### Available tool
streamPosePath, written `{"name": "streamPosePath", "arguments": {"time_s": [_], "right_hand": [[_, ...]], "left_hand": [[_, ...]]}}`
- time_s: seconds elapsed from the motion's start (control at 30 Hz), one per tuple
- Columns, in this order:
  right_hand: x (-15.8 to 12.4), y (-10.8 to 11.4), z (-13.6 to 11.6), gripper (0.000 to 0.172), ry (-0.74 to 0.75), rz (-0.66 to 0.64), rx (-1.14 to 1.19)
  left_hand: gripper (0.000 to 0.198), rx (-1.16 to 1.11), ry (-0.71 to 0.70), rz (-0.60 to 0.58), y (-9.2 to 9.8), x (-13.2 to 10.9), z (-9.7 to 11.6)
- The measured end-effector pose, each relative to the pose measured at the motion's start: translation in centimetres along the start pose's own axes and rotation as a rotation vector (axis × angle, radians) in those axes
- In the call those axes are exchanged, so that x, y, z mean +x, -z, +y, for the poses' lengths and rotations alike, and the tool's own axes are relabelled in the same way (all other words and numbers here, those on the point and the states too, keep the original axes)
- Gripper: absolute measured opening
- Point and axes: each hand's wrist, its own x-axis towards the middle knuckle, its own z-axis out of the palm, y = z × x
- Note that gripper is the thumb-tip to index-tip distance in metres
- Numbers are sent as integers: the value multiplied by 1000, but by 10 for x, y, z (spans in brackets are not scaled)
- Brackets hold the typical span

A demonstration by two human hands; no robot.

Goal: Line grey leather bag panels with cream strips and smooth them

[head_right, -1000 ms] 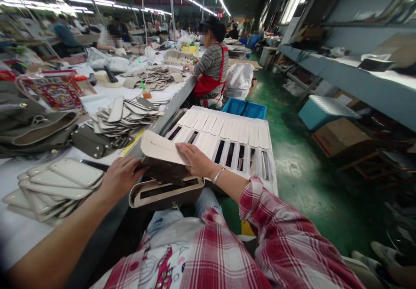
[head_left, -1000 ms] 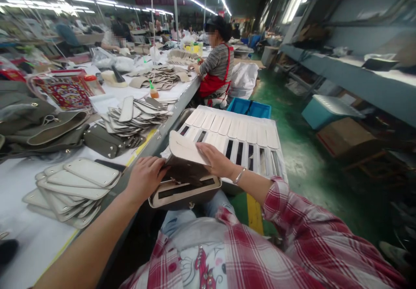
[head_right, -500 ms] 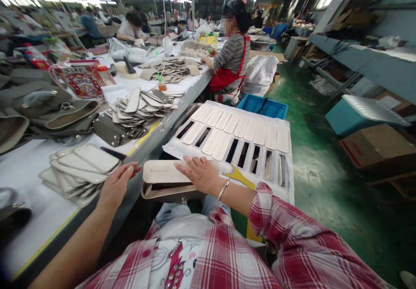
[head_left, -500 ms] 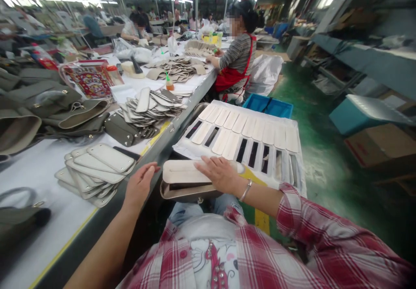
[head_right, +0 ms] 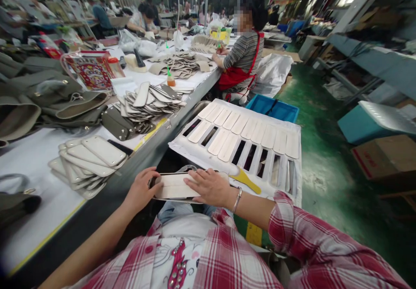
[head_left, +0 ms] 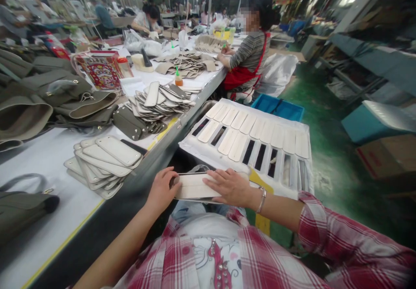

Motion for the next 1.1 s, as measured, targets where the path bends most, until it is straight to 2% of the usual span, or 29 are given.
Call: {"name": "streamPosePath", "arguments": {"time_s": [0.13,0.23,0.27,0.37,0.4,0.47,0.53,0.6,0.63,0.67,0.7,0.77,0.8,0.83,0.97,1.1], "right_hand": [[19,0,-5,62,10,-21,40],[29,-5,-4,62,20,-45,84],[30,-7,-3,61,17,-55,108],[29,-7,3,59,-41,-86,229],[28,-5,6,60,-58,-89,300],[21,3,19,63,-101,-63,523],[6,12,36,60,-289,38,801],[-17,18,54,52,-671,152,986],[-29,18,61,49,-865,153,1035],[-41,16,65,49,-1007,94,1085],[-52,13,68,52,-1080,-18,1150],[-65,4,65,56,-1054,-280,1312],[-67,-1,60,54,-1013,-358,1371],[-66,-5,56,50,-986,-382,1390],[-53,-14,41,34,-938,-287,1290],[-52,-14,40,31,-931,-242,1350]], "left_hand": [[15,207,-52,31,7,5,-1],[24,359,-139,81,2,7,13],[26,360,-212,49,-3,8,20],[26,237,-448,-152,-23,11,42],[28,197,-482,-203,-29,12,46],[44,167,-482,-240,-37,16,47],[56,176,-494,-243,-40,19,42],[59,203,-548,-236,-40,20,37],[61,224,-581,-230,-39,20,36],[62,249,-609,-226,-38,18,37],[63,276,-637,-229,-38,17,39],[67,336,-682,-273,-40,14,49],[68,367,-698,-313,-41,13,55],[69,399,-711,-357,-42,14,62],[76,478,-736,-487,-46,28,84],[75,426,-742,-577,-48,46,88]]}}
